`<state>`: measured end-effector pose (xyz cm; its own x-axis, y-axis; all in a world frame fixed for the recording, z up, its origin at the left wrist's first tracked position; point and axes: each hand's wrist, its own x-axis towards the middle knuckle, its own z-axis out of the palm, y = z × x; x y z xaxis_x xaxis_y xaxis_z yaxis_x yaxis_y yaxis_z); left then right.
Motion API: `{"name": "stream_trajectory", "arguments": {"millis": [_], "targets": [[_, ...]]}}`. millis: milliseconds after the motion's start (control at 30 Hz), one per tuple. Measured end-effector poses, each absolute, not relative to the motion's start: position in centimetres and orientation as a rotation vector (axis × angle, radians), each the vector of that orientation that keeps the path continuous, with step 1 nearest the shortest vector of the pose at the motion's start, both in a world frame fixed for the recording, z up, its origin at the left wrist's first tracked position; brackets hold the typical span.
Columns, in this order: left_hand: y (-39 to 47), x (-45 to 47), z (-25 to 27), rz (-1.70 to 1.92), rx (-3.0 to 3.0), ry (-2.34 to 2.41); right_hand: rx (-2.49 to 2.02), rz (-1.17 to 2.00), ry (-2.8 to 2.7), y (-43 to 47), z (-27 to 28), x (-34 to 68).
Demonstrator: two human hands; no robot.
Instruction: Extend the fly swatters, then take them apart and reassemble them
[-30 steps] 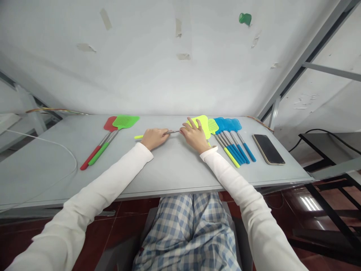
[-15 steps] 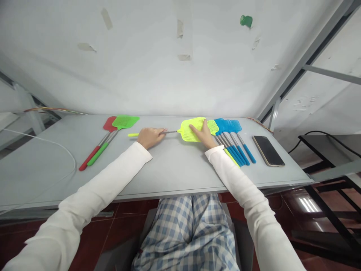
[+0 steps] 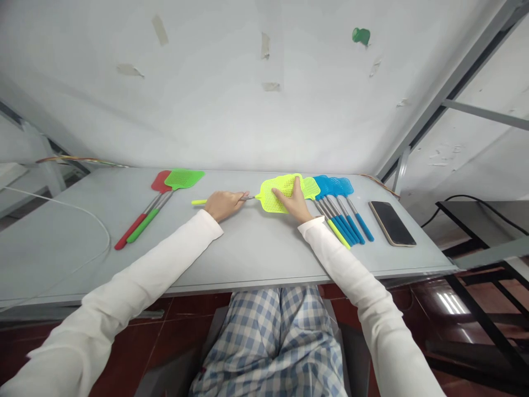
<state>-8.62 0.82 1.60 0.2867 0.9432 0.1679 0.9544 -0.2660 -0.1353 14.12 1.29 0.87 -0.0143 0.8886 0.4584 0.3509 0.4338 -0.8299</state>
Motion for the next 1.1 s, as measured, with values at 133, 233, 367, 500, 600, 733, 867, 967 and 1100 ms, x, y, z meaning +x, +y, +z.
{"name": "stream_trajectory", "arguments": {"millis": [133,233,367,500,600,733,867,967,1100], "targets": [[1.0,-8.9,1.9,-0.136,-2.319,-1.777,-1.195,0.519,-1.667,1.8,0.8,14.4],[1.2,-9.0,2.1,-0.161,-2.299,-1.778,-1.254,0.231,-1.764,1.8,0.9,14.4],[0.9,-8.4,2.1,-0.154,-2.320,-1.757,-1.192,-0.265,-2.073,0.7,1.5,13.3],[0.4,-7.5,2.0,-0.203,-2.345,-1.726,-1.020,-0.479,-2.411,-0.3,1.8,12.0],[0.4,-7.3,1.9,-0.208,-2.347,-1.722,-1.010,-0.534,-2.453,0.0,1.7,11.9],[0.6,-7.4,1.9,-0.145,-2.374,-1.716,-1.035,-0.541,-2.449,0.6,1.6,12.4],[0.4,-7.1,2.4,-0.099,-2.414,-1.759,-1.017,-0.559,-2.458,0.9,1.5,12.6],[0.3,-6.9,2.7,-0.099,-2.430,-1.794,-1.000,-0.585,-2.443,0.9,1.4,12.6],[0.6,-7.1,2.6,-0.094,-2.445,-1.808,-1.030,-0.594,-2.423,0.5,1.4,12.3]]}}
